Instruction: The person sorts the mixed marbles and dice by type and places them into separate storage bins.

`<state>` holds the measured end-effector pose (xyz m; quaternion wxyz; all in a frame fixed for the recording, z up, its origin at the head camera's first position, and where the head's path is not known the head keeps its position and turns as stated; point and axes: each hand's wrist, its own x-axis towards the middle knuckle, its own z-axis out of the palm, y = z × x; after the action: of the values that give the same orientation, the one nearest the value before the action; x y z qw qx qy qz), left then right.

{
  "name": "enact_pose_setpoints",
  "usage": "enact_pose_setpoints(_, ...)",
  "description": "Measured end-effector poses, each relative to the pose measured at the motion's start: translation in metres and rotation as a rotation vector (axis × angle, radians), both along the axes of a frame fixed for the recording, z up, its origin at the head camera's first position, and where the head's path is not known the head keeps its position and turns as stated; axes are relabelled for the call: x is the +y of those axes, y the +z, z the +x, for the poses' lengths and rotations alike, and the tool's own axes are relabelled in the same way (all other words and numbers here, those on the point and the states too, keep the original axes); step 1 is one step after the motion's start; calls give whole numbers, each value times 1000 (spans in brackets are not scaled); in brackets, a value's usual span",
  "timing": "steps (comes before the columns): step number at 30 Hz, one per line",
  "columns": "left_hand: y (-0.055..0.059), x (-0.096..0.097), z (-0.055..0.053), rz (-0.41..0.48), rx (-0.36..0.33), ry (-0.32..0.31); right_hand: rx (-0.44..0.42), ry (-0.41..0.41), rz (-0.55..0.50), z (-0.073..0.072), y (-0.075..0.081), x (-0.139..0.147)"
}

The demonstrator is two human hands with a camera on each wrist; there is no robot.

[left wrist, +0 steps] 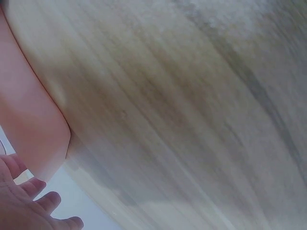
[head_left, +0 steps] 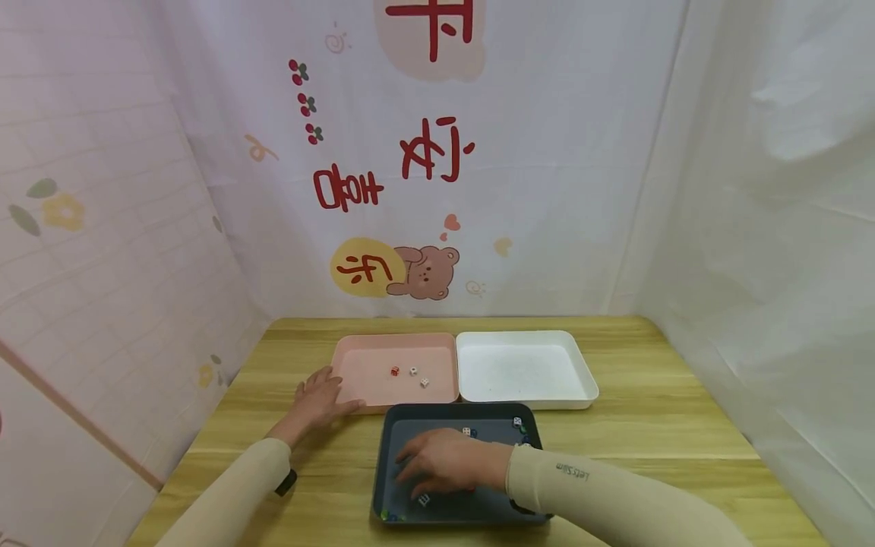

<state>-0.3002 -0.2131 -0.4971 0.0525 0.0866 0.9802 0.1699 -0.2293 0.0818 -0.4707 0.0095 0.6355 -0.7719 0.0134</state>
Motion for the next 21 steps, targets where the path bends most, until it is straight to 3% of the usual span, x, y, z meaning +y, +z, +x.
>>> enact_pose_setpoints(14, -3, -1, 0, -15, 3, 0, -10, 51, 53, 6, -21, -11)
enact_pose_setpoints(21, -3, 0, 0, -14, 12, 0, 8, 61, 83, 8, -22, -15)
